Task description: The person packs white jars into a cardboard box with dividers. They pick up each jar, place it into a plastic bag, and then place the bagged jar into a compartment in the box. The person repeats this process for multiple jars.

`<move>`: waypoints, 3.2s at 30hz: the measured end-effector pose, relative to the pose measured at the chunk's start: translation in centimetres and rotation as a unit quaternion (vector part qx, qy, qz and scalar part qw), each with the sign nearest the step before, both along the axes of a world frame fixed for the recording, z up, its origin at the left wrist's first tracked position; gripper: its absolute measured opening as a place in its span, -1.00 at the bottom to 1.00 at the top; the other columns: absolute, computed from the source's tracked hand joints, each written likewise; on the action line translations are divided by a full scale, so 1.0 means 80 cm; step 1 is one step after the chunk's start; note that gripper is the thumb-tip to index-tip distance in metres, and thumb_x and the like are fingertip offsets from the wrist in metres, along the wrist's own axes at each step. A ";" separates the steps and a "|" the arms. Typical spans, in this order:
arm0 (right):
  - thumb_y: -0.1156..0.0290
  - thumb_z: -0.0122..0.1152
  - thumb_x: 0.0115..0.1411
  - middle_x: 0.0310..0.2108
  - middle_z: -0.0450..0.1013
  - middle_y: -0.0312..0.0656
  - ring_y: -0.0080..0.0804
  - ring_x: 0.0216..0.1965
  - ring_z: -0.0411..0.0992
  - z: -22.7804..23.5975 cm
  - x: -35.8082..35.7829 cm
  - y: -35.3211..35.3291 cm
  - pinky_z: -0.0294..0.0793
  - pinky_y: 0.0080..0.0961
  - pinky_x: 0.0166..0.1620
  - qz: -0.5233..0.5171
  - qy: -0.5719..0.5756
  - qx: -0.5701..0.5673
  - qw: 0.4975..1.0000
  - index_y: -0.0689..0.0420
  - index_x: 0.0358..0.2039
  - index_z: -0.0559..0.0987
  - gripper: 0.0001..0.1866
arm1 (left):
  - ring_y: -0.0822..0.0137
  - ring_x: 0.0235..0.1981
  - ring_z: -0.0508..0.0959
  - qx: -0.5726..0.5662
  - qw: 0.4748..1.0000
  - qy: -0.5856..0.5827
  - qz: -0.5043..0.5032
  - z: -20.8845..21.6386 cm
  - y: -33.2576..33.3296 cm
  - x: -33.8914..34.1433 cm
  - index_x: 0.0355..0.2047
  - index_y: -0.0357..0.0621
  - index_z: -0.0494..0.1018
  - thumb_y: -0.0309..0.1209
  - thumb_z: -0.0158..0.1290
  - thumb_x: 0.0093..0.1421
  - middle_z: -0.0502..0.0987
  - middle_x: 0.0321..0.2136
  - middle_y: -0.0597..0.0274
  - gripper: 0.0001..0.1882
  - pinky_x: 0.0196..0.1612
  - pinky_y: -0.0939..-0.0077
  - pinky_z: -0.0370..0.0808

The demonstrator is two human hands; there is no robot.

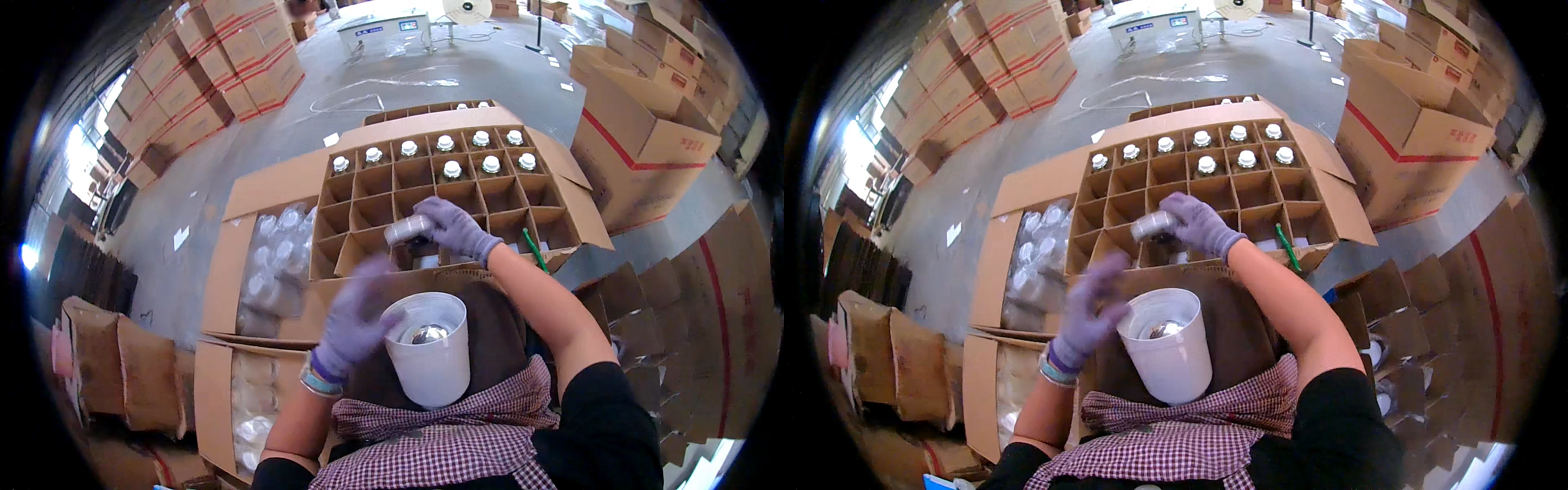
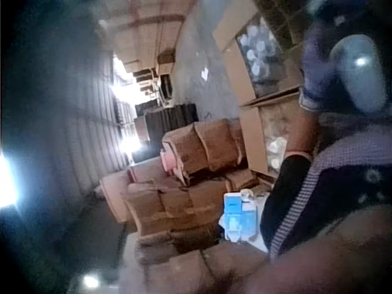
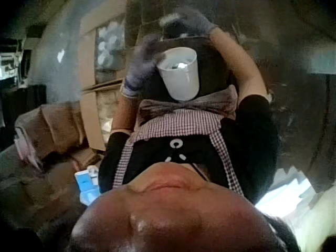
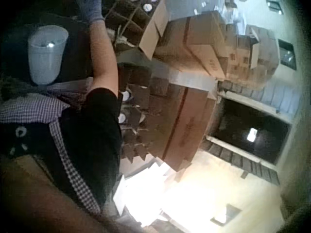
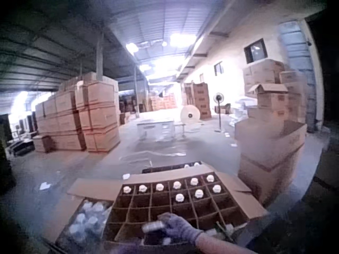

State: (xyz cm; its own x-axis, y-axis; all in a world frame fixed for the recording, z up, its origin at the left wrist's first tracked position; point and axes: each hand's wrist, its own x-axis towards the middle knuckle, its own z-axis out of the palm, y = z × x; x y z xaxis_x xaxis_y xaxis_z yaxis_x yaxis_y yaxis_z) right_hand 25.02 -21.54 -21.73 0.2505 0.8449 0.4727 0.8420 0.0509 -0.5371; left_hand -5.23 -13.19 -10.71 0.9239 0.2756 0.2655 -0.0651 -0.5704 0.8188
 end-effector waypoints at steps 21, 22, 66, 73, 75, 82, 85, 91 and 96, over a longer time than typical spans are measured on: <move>0.24 0.21 0.26 -0.03 0.50 0.00 0.03 -0.10 0.53 0.173 -0.156 -0.040 0.57 -0.26 -0.06 -0.015 0.027 0.235 0.972 0.14 0.11 0.46 -0.55 | -0.29 0.32 0.32 0.149 0.961 -0.185 0.141 0.032 -0.091 0.017 0.31 -0.23 0.30 -0.55 0.00 0.23 0.21 0.35 -0.28 -0.41 0.30 -0.08 0.32; 0.24 0.19 0.28 -0.11 0.53 -0.01 0.01 -0.14 0.55 0.160 -0.152 -0.038 0.58 -0.27 -0.08 -0.031 -0.013 0.257 0.966 0.15 0.06 0.48 -0.61 | -0.38 0.37 0.19 0.297 0.924 -0.217 0.107 0.016 -0.080 0.020 0.33 -0.19 0.29 -0.58 0.00 0.18 0.15 0.38 -0.30 -0.35 0.34 -0.06 0.26; 0.29 0.22 0.22 0.02 0.54 -0.11 -0.33 0.17 0.45 0.125 -0.131 -0.136 0.43 -0.39 0.21 0.012 0.314 0.089 0.945 0.18 0.09 0.56 -0.55 | -0.06 0.23 0.47 0.122 0.981 -0.104 -0.112 0.011 -0.010 -0.024 -0.06 -0.11 0.66 -0.09 0.25 0.18 0.60 0.06 0.04 -0.57 0.30 0.06 0.36; 0.25 0.27 0.23 -0.07 0.54 -0.16 -0.34 0.07 0.47 0.059 -0.153 -0.130 0.40 -0.37 0.21 0.142 0.384 0.098 0.907 0.16 -0.06 0.66 -0.66 | 0.06 0.05 0.55 -0.076 0.987 -0.029 -0.141 -0.026 0.014 0.018 -0.09 -0.35 0.62 -0.03 0.07 0.34 0.62 -0.08 -0.05 -0.46 0.20 0.18 0.39; 0.28 0.24 0.25 -0.12 0.56 -0.17 -0.37 0.02 0.49 0.058 -0.154 -0.127 0.42 -0.40 0.17 0.135 0.374 0.089 0.913 0.17 -0.09 0.67 -0.70 | 0.06 0.05 0.55 -0.106 0.984 -0.032 -0.141 -0.040 0.021 0.023 -0.11 -0.35 0.63 0.06 -0.03 0.38 0.63 -0.10 -0.03 -0.38 0.22 0.17 0.38; 0.40 0.14 0.29 -0.12 0.58 -0.15 -0.35 0.03 0.50 0.057 -0.178 -0.119 0.43 -0.41 0.17 0.076 0.399 0.079 0.910 0.21 -0.15 0.67 -0.77 | 0.03 0.03 0.56 -0.103 0.988 -0.057 -0.097 -0.041 0.002 -0.009 -0.12 -0.29 0.65 0.24 -0.29 0.42 0.64 -0.07 -0.03 -0.19 0.21 0.17 0.39; 0.39 0.03 0.35 -0.04 0.58 -0.09 -0.32 0.12 0.48 0.028 -0.187 -0.120 0.41 -0.37 0.22 0.112 0.555 0.062 0.822 0.23 -0.16 0.67 -0.73 | -0.03 0.02 0.56 0.117 0.992 -0.019 -0.040 -0.009 -0.058 -0.032 0.08 -0.16 0.56 0.18 -0.26 0.37 0.61 -0.02 0.01 -0.29 0.14 0.16 0.37; 0.24 -0.15 0.48 0.12 0.49 0.00 -0.25 0.20 0.43 0.066 -0.194 -0.126 0.34 -0.30 0.31 0.061 0.448 0.081 0.888 0.21 0.10 0.56 -0.58 | 0.02 0.09 0.52 0.031 0.999 -0.028 0.017 -0.003 -0.063 -0.004 0.15 -0.08 0.48 0.00 -0.10 0.33 0.55 0.05 -0.03 -0.45 0.16 0.08 0.38; 0.22 0.03 0.39 0.08 0.52 0.04 -0.15 0.16 0.47 0.090 -0.228 -0.176 0.37 -0.26 0.28 0.262 0.377 0.198 0.866 0.23 0.08 0.57 -0.59 | -0.02 0.09 0.54 0.213 0.900 0.341 0.169 -0.214 0.128 -0.047 0.14 -0.13 0.48 -0.12 0.02 0.34 0.56 0.07 0.02 -0.53 0.16 0.10 0.45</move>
